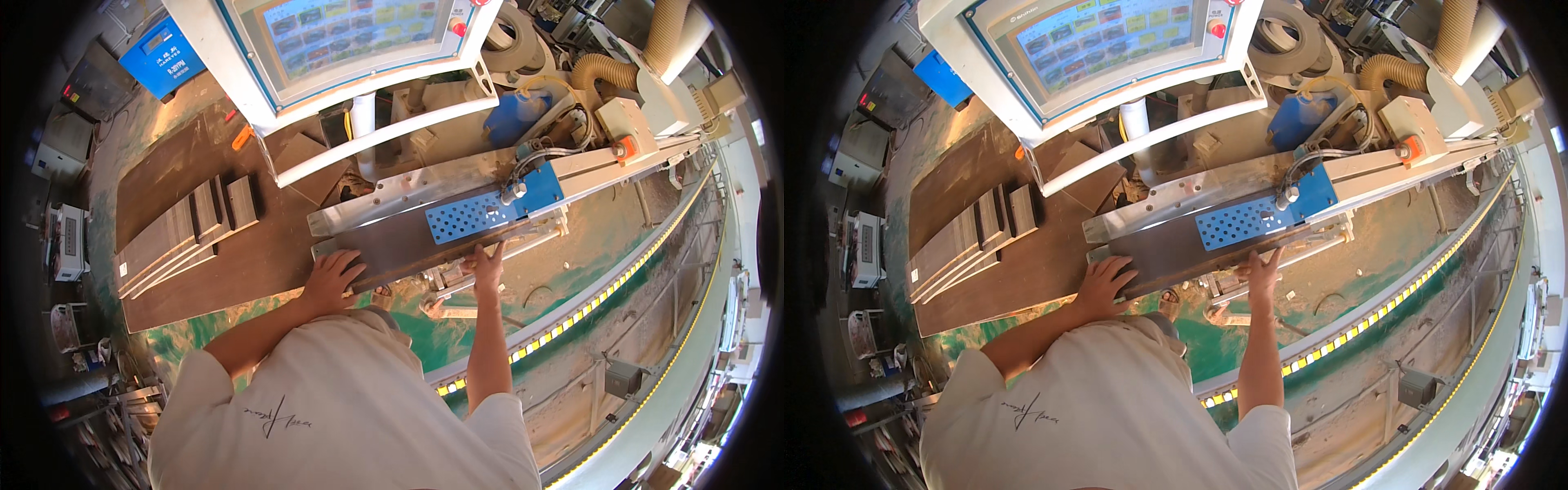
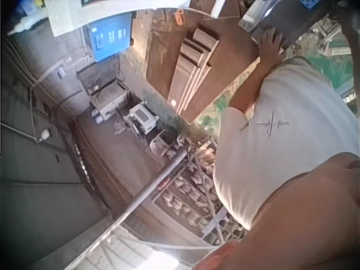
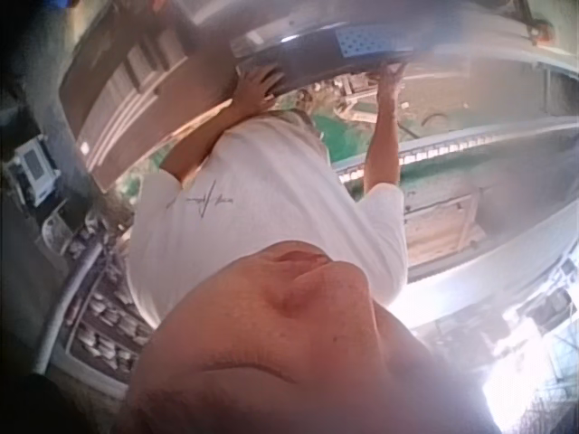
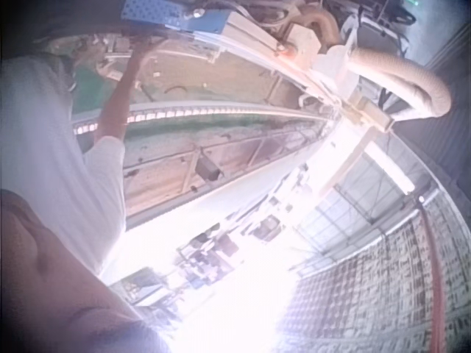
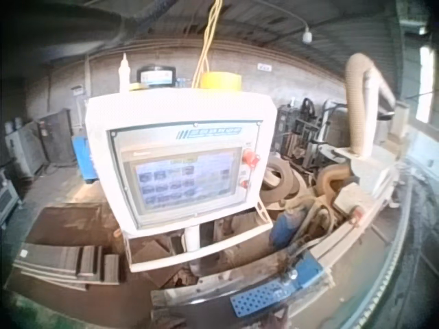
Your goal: The person processes several wooden panels by feeding them one by one through a woodworking machine, stacking them on a table, and then placing them onto a conveyor belt.
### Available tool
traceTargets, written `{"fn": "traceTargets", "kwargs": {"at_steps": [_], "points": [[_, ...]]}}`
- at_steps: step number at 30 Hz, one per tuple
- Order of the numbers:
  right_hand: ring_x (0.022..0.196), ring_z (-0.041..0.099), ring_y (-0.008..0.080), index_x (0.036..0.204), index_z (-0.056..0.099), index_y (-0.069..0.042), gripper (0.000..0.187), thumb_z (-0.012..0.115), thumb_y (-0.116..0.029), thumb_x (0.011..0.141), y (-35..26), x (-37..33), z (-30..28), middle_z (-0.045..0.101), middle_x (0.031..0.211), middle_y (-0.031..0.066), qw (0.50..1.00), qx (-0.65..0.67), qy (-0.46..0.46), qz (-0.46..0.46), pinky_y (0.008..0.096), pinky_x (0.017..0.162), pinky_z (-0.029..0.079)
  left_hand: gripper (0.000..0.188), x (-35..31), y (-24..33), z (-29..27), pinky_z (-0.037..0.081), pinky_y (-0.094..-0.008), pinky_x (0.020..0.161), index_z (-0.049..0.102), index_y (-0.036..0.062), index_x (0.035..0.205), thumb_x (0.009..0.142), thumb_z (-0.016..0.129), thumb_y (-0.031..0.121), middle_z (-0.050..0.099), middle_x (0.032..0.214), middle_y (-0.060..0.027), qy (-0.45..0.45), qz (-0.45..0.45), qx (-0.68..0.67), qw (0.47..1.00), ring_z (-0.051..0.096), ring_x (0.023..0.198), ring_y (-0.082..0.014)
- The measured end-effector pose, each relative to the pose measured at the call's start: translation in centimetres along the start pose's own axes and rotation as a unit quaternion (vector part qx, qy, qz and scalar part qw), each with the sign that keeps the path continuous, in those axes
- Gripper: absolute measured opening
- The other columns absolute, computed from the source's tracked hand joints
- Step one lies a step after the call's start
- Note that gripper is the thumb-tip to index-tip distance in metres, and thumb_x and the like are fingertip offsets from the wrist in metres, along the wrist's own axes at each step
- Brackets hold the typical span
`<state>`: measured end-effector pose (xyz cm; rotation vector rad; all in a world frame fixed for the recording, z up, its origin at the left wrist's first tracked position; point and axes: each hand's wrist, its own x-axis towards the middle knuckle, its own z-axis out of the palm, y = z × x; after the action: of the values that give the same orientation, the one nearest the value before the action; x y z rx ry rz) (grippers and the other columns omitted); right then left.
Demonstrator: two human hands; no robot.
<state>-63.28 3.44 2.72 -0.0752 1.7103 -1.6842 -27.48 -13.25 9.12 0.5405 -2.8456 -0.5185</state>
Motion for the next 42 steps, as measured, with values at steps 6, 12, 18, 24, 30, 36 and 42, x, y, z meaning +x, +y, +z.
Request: {"fn": "traceTargets", "kwargs": {"at_steps": [6,12,18,24,30,36,42], "points": [[0.061,0.064,0.0187,0.162,0.0,-0.011,0.084,0.056,-0.01,0.099,-1.5,-0.1,-2.5,0.069,0.086,0.0148,0.989,0.102,0.109,-0.018,0.0341,0.058,0.058,0.066,5.7,1.1,1.4,0.037,-0.0478,0.097,0.063,0.0122,0.125,0.065,0.083,0.033,0.048,0.141,-0.0117,0.012,0.072,-0.017,0.997,0.044,0.131,-0.0297],[0.071,0.064,0.0182,0.157,0.027,-0.004,0.067,0.058,-0.011,0.098,4.2,-18.1,-4.6,0.07,0.095,0.0135,0.975,0.122,0.18,-0.045,0.0323,0.066,0.057,0.067,9.7,2.1,4.3,0.036,-0.0472,0.1,0.062,0.0113,0.131,0.071,0.083,0.036,0.047,0.144,-0.0126,0.003,0.088,-0.013,0.996,0.044,0.131,-0.0307],[0.061,0.061,0.0183,0.15,0.04,-0.009,0.056,0.059,-0.014,0.097,21.3,-51.1,-7.3,0.066,0.086,0.0108,0.854,0.147,0.499,0.025,0.0345,0.056,0.055,0.059,7.3,7.2,6.5,0.04,-0.047,0.1,0.059,0.0084,0.134,0.083,0.077,0.031,0.048,0.146,-0.0127,0.025,0.161,-0.026,0.986,0.047,0.13,-0.0309],[0.06,0.062,0.022,0.126,0.057,-0.003,0.03,0.058,-0.013,0.098,38.7,-77.7,-2.0,0.065,0.089,0.0135,0.713,0.273,0.608,0.217,0.0342,0.051,0.052,0.039,-14.6,5.2,15.1,0.053,-0.0456,0.091,0.068,0.0025,0.117,0.083,0.076,0.019,0.071,0.11,-0.0184,-0.089,0.178,-0.269,0.942,0.067,0.104,-0.037],[0.072,0.069,0.025,0.121,0.064,-0.005,0.026,0.059,-0.018,0.099,53.1,-93.8,-1.6,0.069,0.092,0.0112,0.638,0.279,0.663,0.274,0.0341,0.056,0.054,0.048,-36.0,-10.3,18.3,0.052,-0.0433,0.087,0.07,0.0048,0.111,0.092,0.062,0.048,0.071,0.106,-0.0192,-0.524,-0.083,-0.01,0.848,0.067,0.103,-0.0314],[0.111,0.066,0.0389,0.124,0.065,0.0,0.045,0.067,-0.029,0.089,62.6,-116.2,-9.9,0.069,0.118,0.0252,0.415,-0.061,0.831,0.366,0.044,0.097,0.05,0.033,-45.1,-15.5,12.6,0.051,-0.0396,0.07,0.068,0.0029,0.108,0.092,0.065,0.032,0.068,0.09,-0.0134,-0.575,-0.19,0.037,0.795,0.066,0.084,-0.0251],[0.144,0.037,0.0401,0.15,0.039,0.003,0.079,0.063,-0.048,0.093,68.4,-129.0,-12.6,0.037,0.157,0.0243,0.484,-0.178,0.725,0.456,0.0485,0.113,0.038,0.018,-47.2,-0.7,15.1,0.05,-0.0359,0.054,0.066,0.001,0.104,0.092,0.067,0.015,0.064,0.074,-0.0076,-0.554,-0.091,-0.063,0.825,0.064,0.064,-0.0188]]}}
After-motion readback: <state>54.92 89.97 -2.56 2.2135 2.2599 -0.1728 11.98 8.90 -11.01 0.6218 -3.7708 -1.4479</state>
